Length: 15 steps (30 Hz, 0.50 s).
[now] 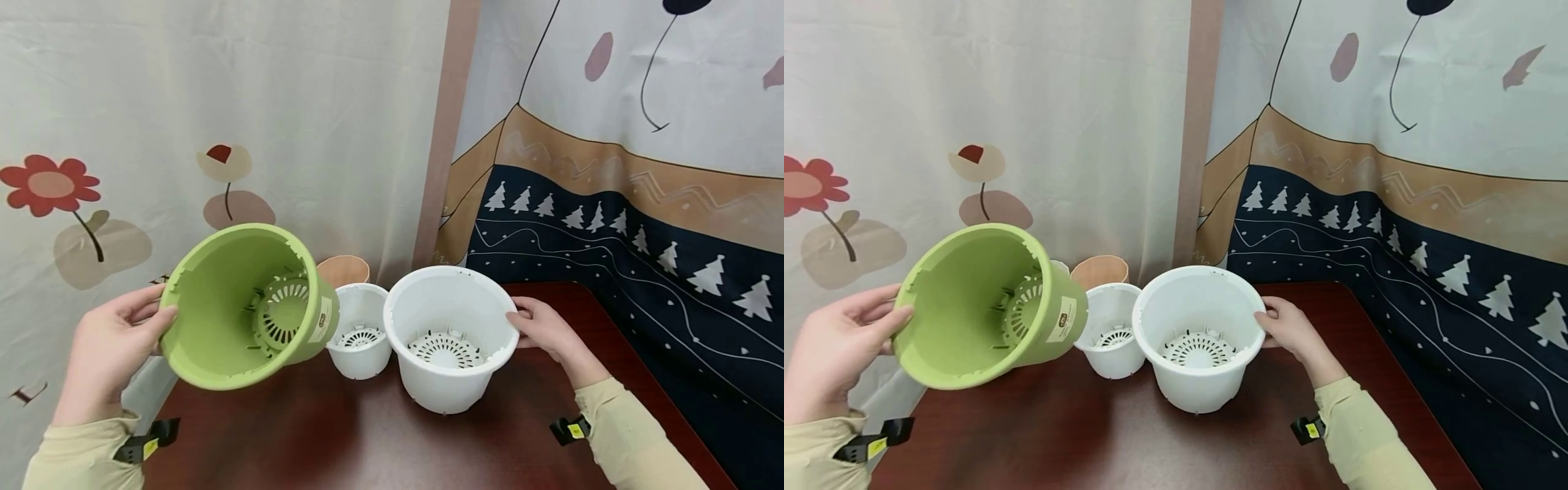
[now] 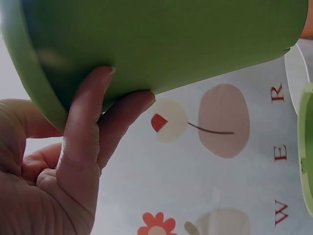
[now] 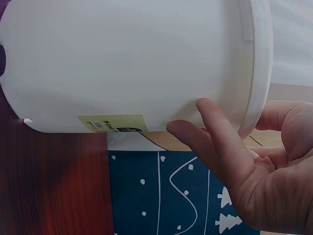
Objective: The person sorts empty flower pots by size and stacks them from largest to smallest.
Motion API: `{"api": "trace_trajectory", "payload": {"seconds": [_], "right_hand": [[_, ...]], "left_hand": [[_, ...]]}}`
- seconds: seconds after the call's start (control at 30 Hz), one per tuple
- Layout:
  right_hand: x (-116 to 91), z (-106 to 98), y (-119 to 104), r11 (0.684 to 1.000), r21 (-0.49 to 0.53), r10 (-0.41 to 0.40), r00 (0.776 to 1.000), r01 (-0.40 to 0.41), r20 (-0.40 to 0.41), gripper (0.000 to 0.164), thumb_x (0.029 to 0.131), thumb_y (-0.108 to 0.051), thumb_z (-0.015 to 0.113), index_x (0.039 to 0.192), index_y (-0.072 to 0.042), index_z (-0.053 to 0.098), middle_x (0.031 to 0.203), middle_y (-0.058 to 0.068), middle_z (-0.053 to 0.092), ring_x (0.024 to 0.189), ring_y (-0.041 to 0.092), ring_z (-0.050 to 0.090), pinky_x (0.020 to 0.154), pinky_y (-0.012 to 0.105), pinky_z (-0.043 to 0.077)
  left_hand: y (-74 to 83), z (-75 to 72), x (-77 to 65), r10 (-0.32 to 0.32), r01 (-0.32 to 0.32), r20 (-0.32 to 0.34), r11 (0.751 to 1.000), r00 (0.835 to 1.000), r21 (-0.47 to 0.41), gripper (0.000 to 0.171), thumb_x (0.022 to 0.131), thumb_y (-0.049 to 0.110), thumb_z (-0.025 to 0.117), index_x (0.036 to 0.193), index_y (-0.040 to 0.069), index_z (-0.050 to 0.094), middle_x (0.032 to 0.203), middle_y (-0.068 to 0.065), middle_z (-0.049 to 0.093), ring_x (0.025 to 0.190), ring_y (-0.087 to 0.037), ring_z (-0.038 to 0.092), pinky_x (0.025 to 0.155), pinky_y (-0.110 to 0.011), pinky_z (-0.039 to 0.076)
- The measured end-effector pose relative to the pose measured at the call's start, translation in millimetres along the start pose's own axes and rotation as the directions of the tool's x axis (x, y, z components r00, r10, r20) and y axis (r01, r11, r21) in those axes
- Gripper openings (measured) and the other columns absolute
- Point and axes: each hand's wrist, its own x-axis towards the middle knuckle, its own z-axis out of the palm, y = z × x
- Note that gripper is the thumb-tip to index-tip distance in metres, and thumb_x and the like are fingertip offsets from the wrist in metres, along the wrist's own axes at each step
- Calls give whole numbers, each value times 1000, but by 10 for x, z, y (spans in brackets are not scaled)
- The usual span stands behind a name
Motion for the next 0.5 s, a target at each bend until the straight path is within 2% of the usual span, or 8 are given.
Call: {"api": "trace_trajectory", "payload": {"seconds": [0.1, 0.23, 0.5], "right_hand": [[0, -2, 0, 1000, 0, -2, 1000, 2, 1, 52, 103, -10, 49, 146, 14, 29, 126, 36, 56, 97, 37, 68, 75, 42, 60], [1, 0, 5, 1000, 3, -3, 1000, 3, 2, 52, 103, -9, 49, 145, 14, 30, 126, 36, 56, 97, 37, 68, 75, 42, 60], [-2, -2, 10, 1000, 10, -6, 1000, 6, 1, 52, 103, -8, 49, 145, 14, 29, 127, 37, 54, 98, 41, 67, 74, 42, 60]], "left_hand": [[62, 46, 33, 20, -20, 1, 1000, 1000, -15, 32, 93, 7, 67, 119, 26, 68, 83, 26, 68, 60, -2, 66, 48, -19, 52], [152, 103, 83, 32, -32, 10, 999, 999, -3, 32, 93, 8, 67, 125, 14, 66, 84, 24, 69, 60, -4, 66, 49, -19, 52], [331, 252, 176, 81, -81, 10, 997, 997, 5, 30, 93, 9, 66, 123, 8, 67, 83, 24, 69, 59, -2, 64, 47, -19, 51]]}}
